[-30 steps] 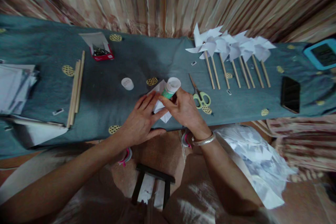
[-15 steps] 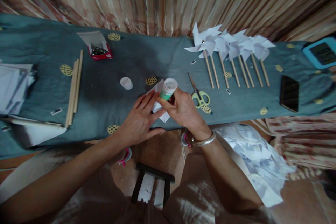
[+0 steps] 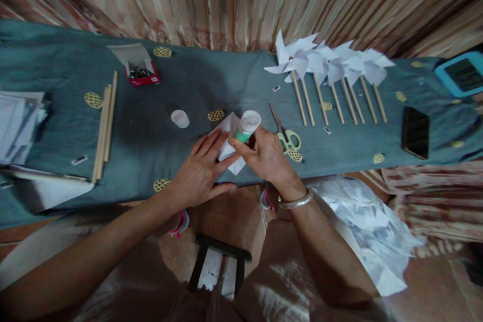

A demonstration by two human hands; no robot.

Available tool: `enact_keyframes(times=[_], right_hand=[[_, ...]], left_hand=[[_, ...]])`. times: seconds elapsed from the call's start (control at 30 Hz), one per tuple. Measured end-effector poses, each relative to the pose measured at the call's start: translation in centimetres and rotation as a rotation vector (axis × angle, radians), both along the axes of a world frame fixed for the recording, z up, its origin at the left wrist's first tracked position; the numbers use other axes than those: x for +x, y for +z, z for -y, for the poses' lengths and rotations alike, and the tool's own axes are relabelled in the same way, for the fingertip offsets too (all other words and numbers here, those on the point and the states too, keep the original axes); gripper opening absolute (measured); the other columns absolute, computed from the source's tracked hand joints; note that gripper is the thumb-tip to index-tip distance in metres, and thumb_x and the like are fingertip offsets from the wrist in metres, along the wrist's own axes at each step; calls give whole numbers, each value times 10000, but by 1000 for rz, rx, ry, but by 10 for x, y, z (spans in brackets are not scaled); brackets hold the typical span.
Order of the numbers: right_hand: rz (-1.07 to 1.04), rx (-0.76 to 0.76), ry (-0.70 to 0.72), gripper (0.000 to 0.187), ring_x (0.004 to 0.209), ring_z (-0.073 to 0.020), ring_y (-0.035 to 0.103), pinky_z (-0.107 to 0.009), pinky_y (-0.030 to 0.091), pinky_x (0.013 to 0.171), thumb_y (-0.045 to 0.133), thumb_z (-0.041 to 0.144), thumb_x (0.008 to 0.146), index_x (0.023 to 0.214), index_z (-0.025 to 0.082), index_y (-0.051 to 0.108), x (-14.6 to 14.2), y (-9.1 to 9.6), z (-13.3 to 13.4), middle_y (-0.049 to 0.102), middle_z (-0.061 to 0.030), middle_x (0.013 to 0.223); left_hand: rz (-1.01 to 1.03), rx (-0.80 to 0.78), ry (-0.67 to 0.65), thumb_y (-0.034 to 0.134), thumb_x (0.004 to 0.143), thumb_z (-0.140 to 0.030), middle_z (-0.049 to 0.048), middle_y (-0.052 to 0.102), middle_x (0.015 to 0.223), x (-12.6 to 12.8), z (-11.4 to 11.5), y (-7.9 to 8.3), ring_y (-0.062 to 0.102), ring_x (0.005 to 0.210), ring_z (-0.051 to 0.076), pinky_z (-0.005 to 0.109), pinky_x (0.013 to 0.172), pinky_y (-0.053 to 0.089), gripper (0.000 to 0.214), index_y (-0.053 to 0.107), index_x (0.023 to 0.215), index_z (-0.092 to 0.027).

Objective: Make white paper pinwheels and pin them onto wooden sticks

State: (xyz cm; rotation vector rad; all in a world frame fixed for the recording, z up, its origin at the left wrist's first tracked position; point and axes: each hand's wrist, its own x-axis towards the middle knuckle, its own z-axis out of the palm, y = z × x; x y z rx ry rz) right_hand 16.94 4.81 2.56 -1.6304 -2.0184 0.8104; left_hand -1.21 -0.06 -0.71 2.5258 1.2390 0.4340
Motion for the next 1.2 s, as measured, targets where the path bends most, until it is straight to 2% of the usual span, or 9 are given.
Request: enact_keyframes(times=[0.37,0.57,0.73,0.93,1.07,1.2], right_hand=[[-67,8,-1,284,596,-155,540,-317,393,585,633,454,828,838,170,650,-2,-3,-4,639,-34,700],[-38,30,19,288,540,-133,488,-293,358,539,628,454,830,800,168,626,-2,-1,-5,568,-1,611],[-39,42,39,271,569,-136,509,-282,366,547,623,441,836,839,171,629,-5,0,-5,592,-5,641],[-43,28,55,257,545,-122,465,-277,339,527,624,438,836,819,182,606,-8,4,-5,549,13,607],[-80,-34,54,296,522,-109,429,-273,310,504,639,471,815,759,186,584,-7,4,-9,514,29,568],[-361,-206,32,341,543,-106,465,-264,360,514,693,502,748,702,183,578,-2,0,-18,556,16,613]], left_hand=[[-1,-8,4,705,797,-502,223,287,1578,0,0,1,237,1458,418,587,1150,230,713,502,1402,-182],[-2,-11,6,702,801,-497,248,298,1562,0,1,0,239,1452,439,600,1142,235,714,499,1405,-173],[23,0,1,709,795,-486,241,322,1553,0,0,0,249,1448,437,619,1131,249,704,507,1394,-174],[9,0,-1,696,804,-496,244,338,1539,0,0,0,254,1443,444,606,1135,247,710,498,1404,-172],[9,-3,-1,698,802,-494,227,352,1538,0,0,1,259,1443,433,610,1130,254,695,506,1394,-184],[13,8,-8,693,806,-495,237,349,1535,-1,0,0,261,1441,434,613,1127,256,694,507,1393,-174]])
